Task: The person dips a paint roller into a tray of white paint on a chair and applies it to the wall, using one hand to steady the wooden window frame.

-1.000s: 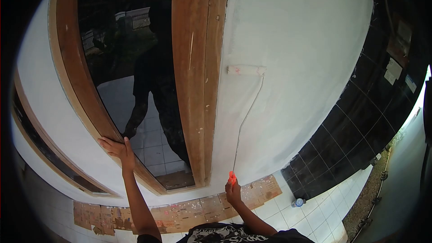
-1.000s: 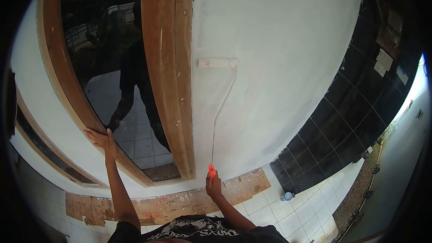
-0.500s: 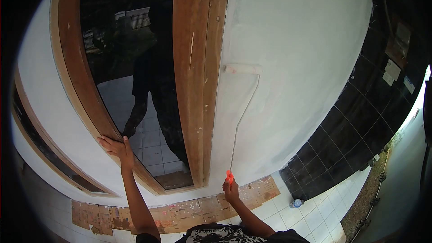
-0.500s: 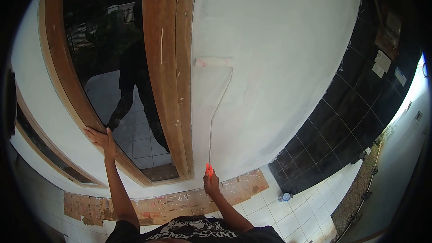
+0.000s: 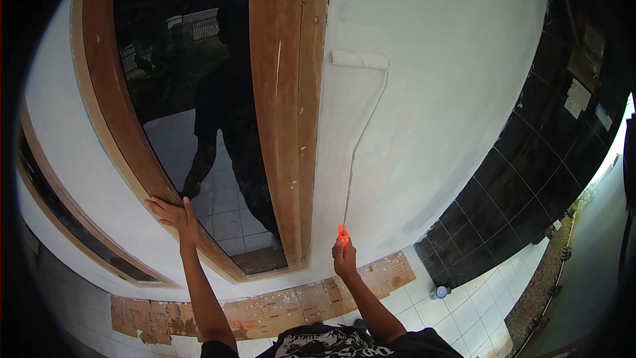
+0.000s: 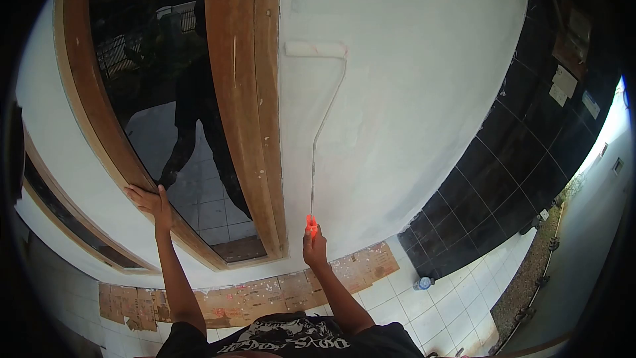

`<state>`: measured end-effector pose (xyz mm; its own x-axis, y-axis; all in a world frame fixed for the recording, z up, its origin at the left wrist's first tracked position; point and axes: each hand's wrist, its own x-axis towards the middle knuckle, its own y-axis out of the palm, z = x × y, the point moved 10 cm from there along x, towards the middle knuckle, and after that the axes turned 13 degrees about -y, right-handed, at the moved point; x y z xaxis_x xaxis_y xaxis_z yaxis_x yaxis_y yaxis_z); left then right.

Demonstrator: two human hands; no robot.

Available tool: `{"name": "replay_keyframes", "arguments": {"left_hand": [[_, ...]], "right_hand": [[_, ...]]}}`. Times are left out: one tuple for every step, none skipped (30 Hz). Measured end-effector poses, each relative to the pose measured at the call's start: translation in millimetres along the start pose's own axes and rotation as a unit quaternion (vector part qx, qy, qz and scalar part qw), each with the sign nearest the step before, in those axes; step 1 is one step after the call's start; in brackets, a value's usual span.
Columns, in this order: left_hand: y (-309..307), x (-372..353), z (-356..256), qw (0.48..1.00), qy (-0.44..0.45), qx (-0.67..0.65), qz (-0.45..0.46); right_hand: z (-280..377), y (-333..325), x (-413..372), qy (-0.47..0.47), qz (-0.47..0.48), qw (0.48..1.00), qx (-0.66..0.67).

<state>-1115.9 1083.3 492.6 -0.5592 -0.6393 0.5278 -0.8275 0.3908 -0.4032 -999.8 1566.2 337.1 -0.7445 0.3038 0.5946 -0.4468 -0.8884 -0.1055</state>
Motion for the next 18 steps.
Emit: {"name": "replay_keyframes", "arguments": {"left_hand": [[1.0, 0.3, 1.6, 1.0, 0.003, 0.007, -0.001], [2.1, -0.5, 2.9, 1.0, 0.006, 0.015, 0.0], [1.9, -1.2, 3.5, 1.0, 0.005, 0.014, 0.001], [1.6, -1.2, 2.8, 1.0, 0.005, 0.012, 0.002], [2.0, -1.2, 1.5, 1.0, 0.005, 0.009, 0.004], [2.1, -1.6, 0.5, 1.0, 0.005, 0.008, 0.005], [1.9, -1.9, -0.2, 1.0, 0.006, 0.004, 0.007], [1.4, -2.4, -0.8, 1.0, 0.009, 0.002, 0.011], [1.5, -2.9, -1.7, 1.0, 0.012, 0.005, 0.014], [1.4, -2.8, -1.9, 1.0, 0.01, 0.005, 0.016], [1.2, -2.1, -2.3, 1.0, 0.008, 0.004, 0.016], [1.6, -1.6, -3.1, 1.0, 0.012, 0.006, 0.018], [1.5, -1.6, -2.6, 1.0, 0.014, 0.0, 0.017], [1.4, -1.9, -1.5, 1.0, 0.015, -0.005, 0.016], [2.5, -1.8, -0.2, 1.0, 0.016, -0.004, 0.017], [3.2, -1.1, 1.9, 1.0, 0.015, -0.006, 0.013], [3.1, -0.3, 3.3, 1.0, 0.013, -0.009, 0.008], [3.0, 0.1, 3.5, 1.0, 0.013, -0.009, 0.006]], "right_hand": [[-10.1, 0.1, -22.8, 0.017, 0.008, 1.0, -0.006], [-26.2, 3.0, -48.2, 0.023, 0.017, 1.0, -0.003], [-37.0, 4.6, -68.7, 0.022, 0.017, 1.0, -0.004], [-45.7, 8.2, -84.7, 0.019, 0.025, 0.999, -0.011], [-49.5, 11.1, -90.6, 0.016, 0.032, 0.999, -0.017], [-42.3, 12.8, -85.5, 0.057, 0.039, 0.998, 0.007], [-29.5, 12.3, -67.9, 0.058, 0.038, 0.998, 0.007], [-16.0, 10.0, -46.5, 0.049, 0.02, 0.999, 0.002], [-4.7, 7.7, -25.7, 0.04, 0.002, 0.999, -0.003], [4.4, 7.4, -5.1, 0.033, -0.002, 0.999, 0.012], [12.1, 6.1, 13.8, 0.024, -0.007, 0.999, 0.026], [17.5, 4.0, 29.5, 0.026, -0.01, 0.999, 0.028], [24.4, 2.6, 43.0, 0.017, -0.009, 0.999, 0.039], [29.2, 2.3, 47.9, 0.007, -0.006, 0.999, 0.049], [27.2, 2.4, 44.2, 0.008, -0.007, 0.999, 0.05], [22.7, 1.5, 38.4, 0.006, -0.016, 0.999, 0.047], [17.9, 0.9, 32.1, 0.004, -0.024, 0.999, 0.044], [11.6, 2.5, 19.2, 0.002, -0.023, 0.999, 0.045]]}}
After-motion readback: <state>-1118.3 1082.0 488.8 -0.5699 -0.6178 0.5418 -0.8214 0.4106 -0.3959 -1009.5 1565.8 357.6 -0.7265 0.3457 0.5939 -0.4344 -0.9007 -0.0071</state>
